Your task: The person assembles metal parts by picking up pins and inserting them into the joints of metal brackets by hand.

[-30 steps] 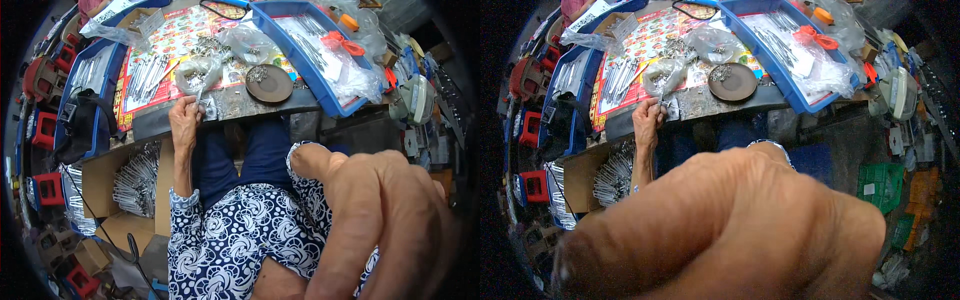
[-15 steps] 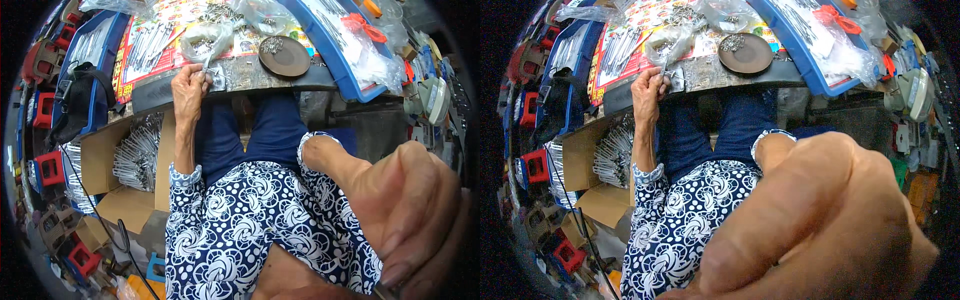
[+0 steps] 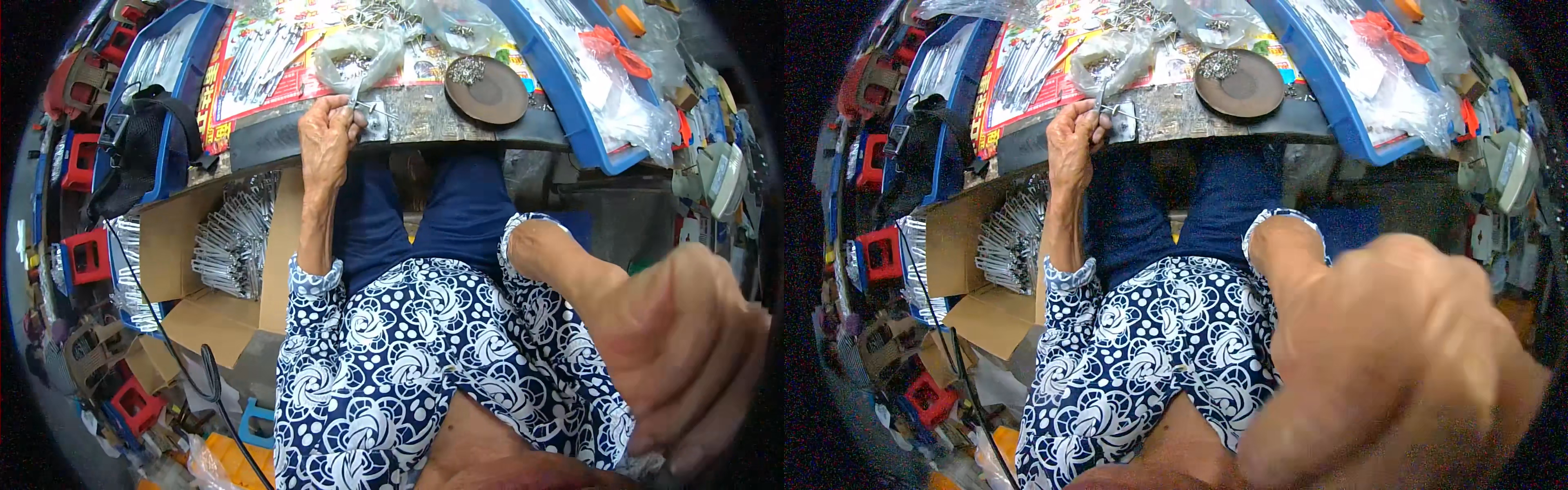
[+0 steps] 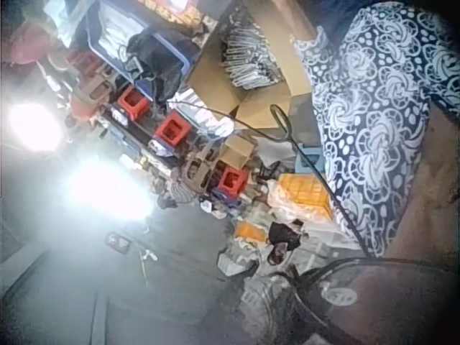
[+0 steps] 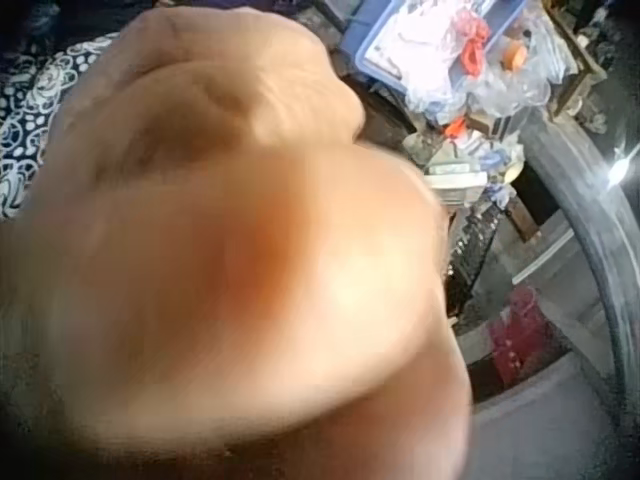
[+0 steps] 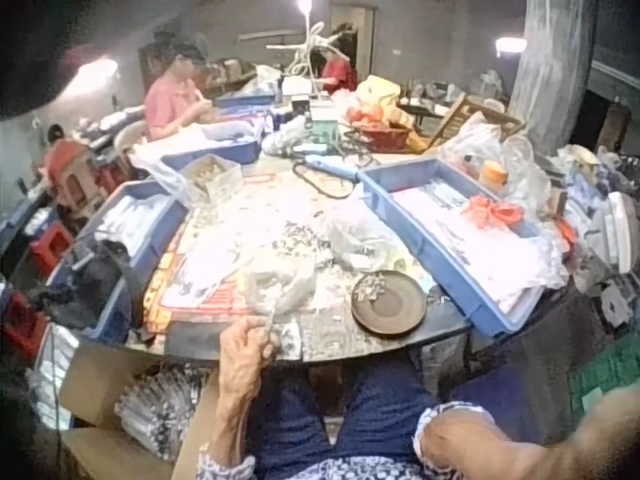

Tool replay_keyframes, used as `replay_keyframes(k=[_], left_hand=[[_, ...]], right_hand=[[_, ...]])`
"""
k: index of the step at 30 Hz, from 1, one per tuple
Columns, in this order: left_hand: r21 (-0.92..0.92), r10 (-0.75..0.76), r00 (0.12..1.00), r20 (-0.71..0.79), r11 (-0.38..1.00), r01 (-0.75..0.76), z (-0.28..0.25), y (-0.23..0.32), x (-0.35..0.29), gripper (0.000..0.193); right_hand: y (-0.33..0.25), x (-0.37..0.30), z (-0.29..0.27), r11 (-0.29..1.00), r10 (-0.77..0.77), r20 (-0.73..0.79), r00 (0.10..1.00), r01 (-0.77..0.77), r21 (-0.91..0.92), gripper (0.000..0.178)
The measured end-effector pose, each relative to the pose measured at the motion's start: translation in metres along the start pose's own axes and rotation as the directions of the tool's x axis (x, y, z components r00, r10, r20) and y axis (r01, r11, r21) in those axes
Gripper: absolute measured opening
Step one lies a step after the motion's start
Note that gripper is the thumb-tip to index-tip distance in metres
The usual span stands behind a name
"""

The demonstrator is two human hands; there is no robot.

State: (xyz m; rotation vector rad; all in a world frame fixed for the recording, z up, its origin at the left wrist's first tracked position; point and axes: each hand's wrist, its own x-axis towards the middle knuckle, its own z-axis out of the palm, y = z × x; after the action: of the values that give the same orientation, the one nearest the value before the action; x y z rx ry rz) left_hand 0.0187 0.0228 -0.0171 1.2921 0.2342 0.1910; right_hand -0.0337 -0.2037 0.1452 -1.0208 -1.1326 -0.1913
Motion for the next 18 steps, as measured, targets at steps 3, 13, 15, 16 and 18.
replay_keyframes(k=[3,13,15,16,18], left_hand=[[-0.025,-0.005,1.0,0.028,1.0,0.006,0.008,0.01,-0.002,0.011],[-0.049,0.006,1.0,0.017,0.999,-0.005,0.005,0.01,-0.002,0.013],[-0.099,-0.001,1.0,0.028,0.995,0.003,0.004,0.009,-0.001,0.016],[-0.096,-0.001,0.999,0.037,0.995,0.005,0.004,0.008,-0.002,0.016],[-0.179,-0.029,0.998,0.058,0.983,0.039,0.005,0.008,-0.004,0.02]], right_hand=[[-0.013,0.011,0.004,0.999,-0.007,0.031,0.999,0.008,-0.04,0.022],[0.166,-0.05,0.005,0.555,0.635,-0.3,0.712,-0.69,-0.464,0.025],[0.173,-0.051,0.009,0.581,0.614,-0.34,0.712,-0.7,-0.416,0.02],[0.179,-0.052,0.009,0.595,0.607,-0.369,0.703,-0.711,-0.375,0.016],[0.18,-0.051,0.007,0.591,0.594,-0.362,0.719,-0.695,-0.41,0.013]])
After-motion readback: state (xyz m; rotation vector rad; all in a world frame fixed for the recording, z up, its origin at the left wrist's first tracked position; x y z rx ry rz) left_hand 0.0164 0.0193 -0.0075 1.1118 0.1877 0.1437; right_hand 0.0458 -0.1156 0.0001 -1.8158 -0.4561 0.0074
